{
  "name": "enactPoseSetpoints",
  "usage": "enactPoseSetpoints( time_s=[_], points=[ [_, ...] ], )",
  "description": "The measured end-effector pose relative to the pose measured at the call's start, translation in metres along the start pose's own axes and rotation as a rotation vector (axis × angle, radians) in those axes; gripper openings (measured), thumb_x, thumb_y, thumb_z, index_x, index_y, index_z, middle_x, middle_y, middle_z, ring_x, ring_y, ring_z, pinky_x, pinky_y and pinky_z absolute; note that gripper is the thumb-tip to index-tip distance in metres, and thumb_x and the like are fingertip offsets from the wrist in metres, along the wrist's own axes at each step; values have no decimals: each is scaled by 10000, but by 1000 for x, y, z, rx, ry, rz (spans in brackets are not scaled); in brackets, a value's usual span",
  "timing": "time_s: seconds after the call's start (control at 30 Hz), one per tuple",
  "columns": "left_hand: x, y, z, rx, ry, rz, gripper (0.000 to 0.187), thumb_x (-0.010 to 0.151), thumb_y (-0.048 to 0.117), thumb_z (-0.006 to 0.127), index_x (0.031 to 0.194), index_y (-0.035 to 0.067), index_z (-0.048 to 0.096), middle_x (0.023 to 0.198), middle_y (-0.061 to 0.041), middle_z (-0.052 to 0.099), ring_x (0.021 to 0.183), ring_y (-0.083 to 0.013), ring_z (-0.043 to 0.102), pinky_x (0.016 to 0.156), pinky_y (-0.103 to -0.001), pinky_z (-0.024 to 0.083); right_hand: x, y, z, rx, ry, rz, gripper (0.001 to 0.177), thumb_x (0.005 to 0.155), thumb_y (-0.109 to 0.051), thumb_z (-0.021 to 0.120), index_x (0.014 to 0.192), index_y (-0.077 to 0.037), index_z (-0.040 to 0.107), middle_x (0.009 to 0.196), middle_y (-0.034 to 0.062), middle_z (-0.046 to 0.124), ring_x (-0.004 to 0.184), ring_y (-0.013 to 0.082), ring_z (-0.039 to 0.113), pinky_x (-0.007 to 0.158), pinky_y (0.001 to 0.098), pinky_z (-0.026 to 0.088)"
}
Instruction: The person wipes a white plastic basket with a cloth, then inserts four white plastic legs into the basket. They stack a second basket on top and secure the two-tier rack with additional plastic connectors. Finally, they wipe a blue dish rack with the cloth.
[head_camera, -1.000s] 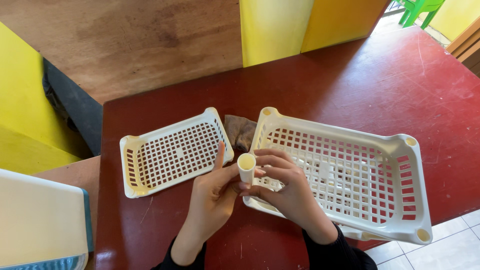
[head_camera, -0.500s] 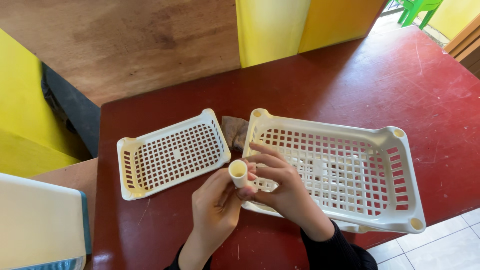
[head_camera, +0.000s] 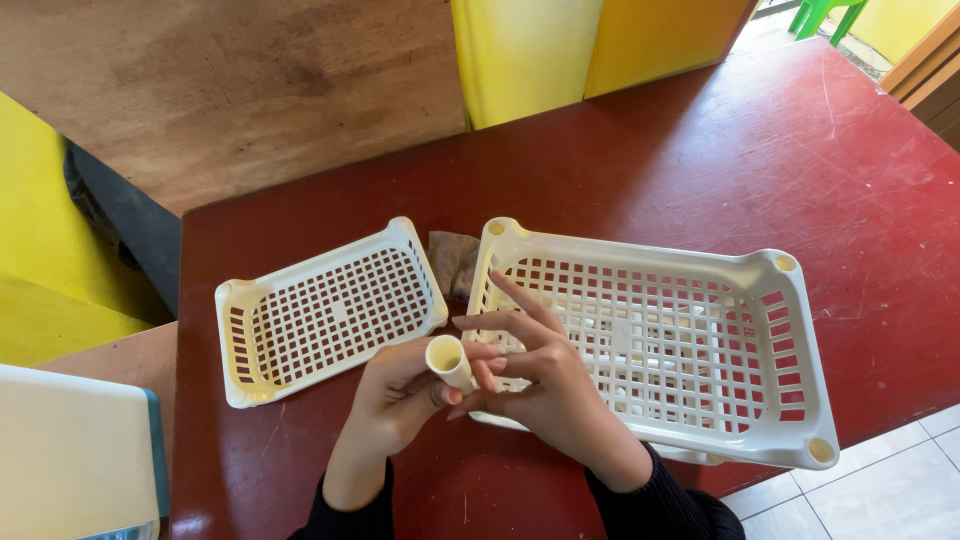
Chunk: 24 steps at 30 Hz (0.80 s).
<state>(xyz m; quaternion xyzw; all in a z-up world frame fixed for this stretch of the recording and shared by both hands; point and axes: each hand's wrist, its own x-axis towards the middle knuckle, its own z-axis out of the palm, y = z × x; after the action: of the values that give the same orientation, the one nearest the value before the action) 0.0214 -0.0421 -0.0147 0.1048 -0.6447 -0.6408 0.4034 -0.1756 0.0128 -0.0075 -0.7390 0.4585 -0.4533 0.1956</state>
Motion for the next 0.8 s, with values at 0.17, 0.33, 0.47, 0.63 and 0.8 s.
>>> enactPoseSetpoints(
  time_s=[0.17, 0.33, 0.47, 0.63, 0.8],
  points=[
    [-17, 19, 45, 179, 167, 63, 387, 942, 48, 611, 1297, -32, 479, 1151, -135, 601, 1055, -126, 550, 885, -257, 468, -3, 3, 2, -77, 11, 12, 290, 655, -215, 938, 927, -153, 859, 1202, 24, 657, 1520, 348, 367, 1184, 542, 388],
    [-1, -6, 62, 326, 410, -88, 269, 1023, 210, 707, 897, 29, 554, 758, -9, 517, 635, -26, 425, 532, -204, 349, 1, 8, -7, 40, -71, 34, 329, 710, -167, 932, 1024, -189, 836, 1548, 78, 576, 1618, 374, 299, 1237, 542, 385],
    [3, -14, 46, 92, 307, -45, 227, 1028, 167, 662, 861, 14, 681, 716, 16, 634, 596, -32, 503, 522, -228, 382, 4, 5, -7, 61, -202, 177, 1127, 507, -265, 989, 1499, -187, 458, 1653, 139, 272, 1564, 402, 142, 1186, 579, 292],
    [12, -8, 3, 24, -114, -119, 203, 908, 114, 693, 738, 13, 652, 593, -12, 583, 528, -72, 499, 503, -249, 369, 2, 1, -7, 49, -273, 91, 1409, 551, -342, 1004, 1611, -32, 128, 1688, 218, 117, 1588, 387, 43, 1258, 549, 112],
    [23, -7, -10, -200, -339, -160, 347, 886, 203, 751, 648, 29, 568, 606, -70, 599, 533, -132, 533, 521, -273, 376, 1, 8, -7, 21, -302, 64, 1278, 665, -285, 933, 1624, 12, 143, 1729, 199, 165, 1618, 346, 62, 1291, 498, 104]
  ],
)
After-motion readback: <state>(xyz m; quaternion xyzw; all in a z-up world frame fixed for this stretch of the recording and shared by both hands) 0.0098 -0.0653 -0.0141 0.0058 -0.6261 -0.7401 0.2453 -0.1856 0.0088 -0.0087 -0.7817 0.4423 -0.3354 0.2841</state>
